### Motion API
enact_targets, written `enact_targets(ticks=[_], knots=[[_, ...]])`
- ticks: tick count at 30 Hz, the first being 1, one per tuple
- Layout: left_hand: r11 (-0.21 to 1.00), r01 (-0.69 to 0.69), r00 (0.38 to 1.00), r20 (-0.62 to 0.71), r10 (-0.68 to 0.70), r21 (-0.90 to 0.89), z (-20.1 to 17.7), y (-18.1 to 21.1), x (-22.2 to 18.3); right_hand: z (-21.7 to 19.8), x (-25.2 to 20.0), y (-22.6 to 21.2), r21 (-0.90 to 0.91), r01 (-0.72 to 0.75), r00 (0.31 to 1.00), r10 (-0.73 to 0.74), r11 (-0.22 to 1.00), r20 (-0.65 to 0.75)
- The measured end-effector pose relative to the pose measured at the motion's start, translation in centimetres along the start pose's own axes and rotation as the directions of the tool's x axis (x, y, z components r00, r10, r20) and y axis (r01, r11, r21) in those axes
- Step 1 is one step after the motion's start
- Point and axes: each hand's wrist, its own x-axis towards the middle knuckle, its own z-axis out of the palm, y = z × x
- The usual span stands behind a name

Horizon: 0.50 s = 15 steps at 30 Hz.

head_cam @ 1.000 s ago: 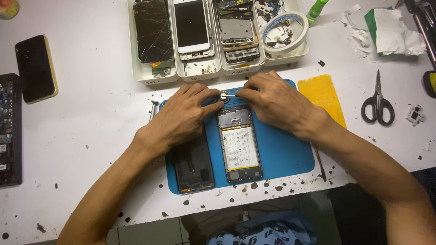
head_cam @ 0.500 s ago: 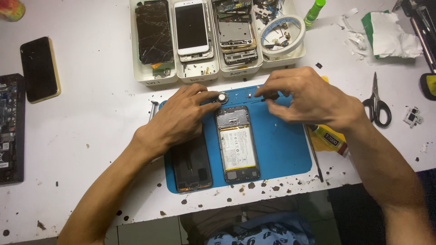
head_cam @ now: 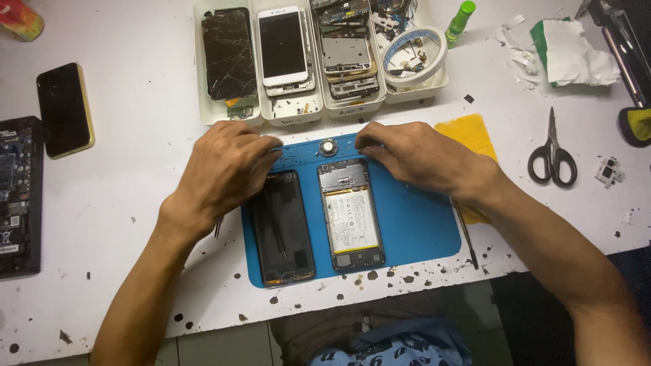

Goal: Repairing internal components of a smartphone using a precision tool on a repair bench

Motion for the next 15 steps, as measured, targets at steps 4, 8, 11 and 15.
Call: enact_targets(ticks=[4, 8, 11, 15], knots=[[0.998, 0.07, 0.997, 0.043, -0.07, -0.006, 0.1, 0.8, -1.4, -0.3, 0.3, -1.1, -0.045, -0.065, 0.997, 0.067, 0.997, 0.045], [0.999, -0.039, 0.992, 0.12, 0.042, -0.024, -1.0, 3.4, -0.8, -0.6, 0.8, -1.8, -0.073, -0.091, 0.992, 0.097, 0.993, 0.083], [0.991, -0.124, 0.974, 0.183, 0.133, -0.06, -0.8, 5.0, -0.8, -0.5, 1.0, -1.7, -0.077, -0.083, 0.993, 0.088, 0.994, 0.074], [0.977, -0.188, 0.955, 0.214, 0.206, -0.1, -0.9, 6.7, -0.9, 0.0, 1.1, -1.3, -0.112, -0.105, 0.993, 0.11, 0.988, 0.044]])
